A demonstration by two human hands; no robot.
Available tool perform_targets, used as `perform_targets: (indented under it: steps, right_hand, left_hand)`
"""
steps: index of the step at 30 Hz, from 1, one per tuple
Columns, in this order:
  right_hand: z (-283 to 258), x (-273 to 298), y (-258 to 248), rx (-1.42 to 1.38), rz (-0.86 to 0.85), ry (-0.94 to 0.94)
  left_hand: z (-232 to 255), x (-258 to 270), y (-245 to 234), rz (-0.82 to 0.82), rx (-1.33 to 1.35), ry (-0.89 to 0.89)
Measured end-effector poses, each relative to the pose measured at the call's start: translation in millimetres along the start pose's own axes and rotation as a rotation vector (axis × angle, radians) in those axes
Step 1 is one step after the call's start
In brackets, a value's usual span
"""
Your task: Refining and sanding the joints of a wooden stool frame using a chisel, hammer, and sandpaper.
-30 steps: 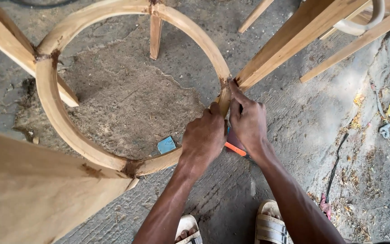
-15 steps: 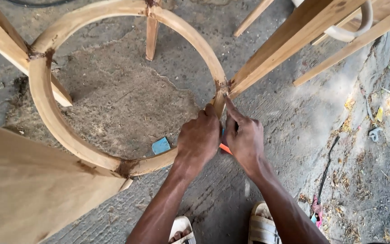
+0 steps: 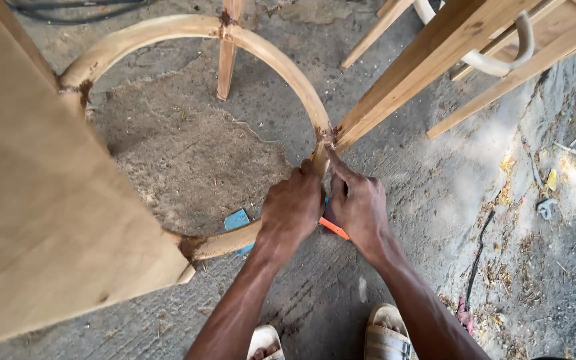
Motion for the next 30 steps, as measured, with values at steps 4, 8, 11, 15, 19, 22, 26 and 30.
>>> perform_targets:
  steps: [4,8,11,15,19,22,26,30]
  right_hand:
    - [-2.3,5.8,-1.7,-0.012,-0.021,0.048]
    - [2.4,3.2,0.5,0.025,-0.010,0.024]
    - [-19.8,4.5,-10.4,0.037,-0.017,0.017]
    - [-12.6,4.0,-7.1,0.017,-0.005,0.016]
    - [-5.3,4.0,-1.5,0.044,0.002,0.020]
    - [-0.5,2.7,2.8,0.026,0.016,0.023]
    - [4.5,-7.8,8.3,-0.040,0.023,0.001]
    - [-18.0,-12.2,-7.0,-0.043,0.034,-0.018]
  left_hand:
    - [2.3,1.9,-4.3,0.018,-0.014,-0.007]
    - [6.5,2.6,-5.7,0.001,-0.043,-0.031]
    - [7.1,0.2,-5.7,-0.019,-0.037,-0.045]
    - [6.4,1.4,-9.3,-0.038,-0.038,-0.037]
    - [4.7,0.1,-8.2,-0.064,-0.044,-0.034]
    - [5.2,-0.8,-7.8,-0.063,-0.062,-0.032]
    - [5.9,3.0,-7.1,-0.038,-0.067,-0.018]
    - [3.8,-2.4,-2.4,-0.018,0.005,-0.011]
Point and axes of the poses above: each hand's wrist, its own x-axis away from the middle knuckle, its own y-axis out of the palm, z = x × y, the point moved 4 cm from there along -x, towards the middle knuckle, and after that the axes turned 4 degrees about z, right-handed, at the moved point
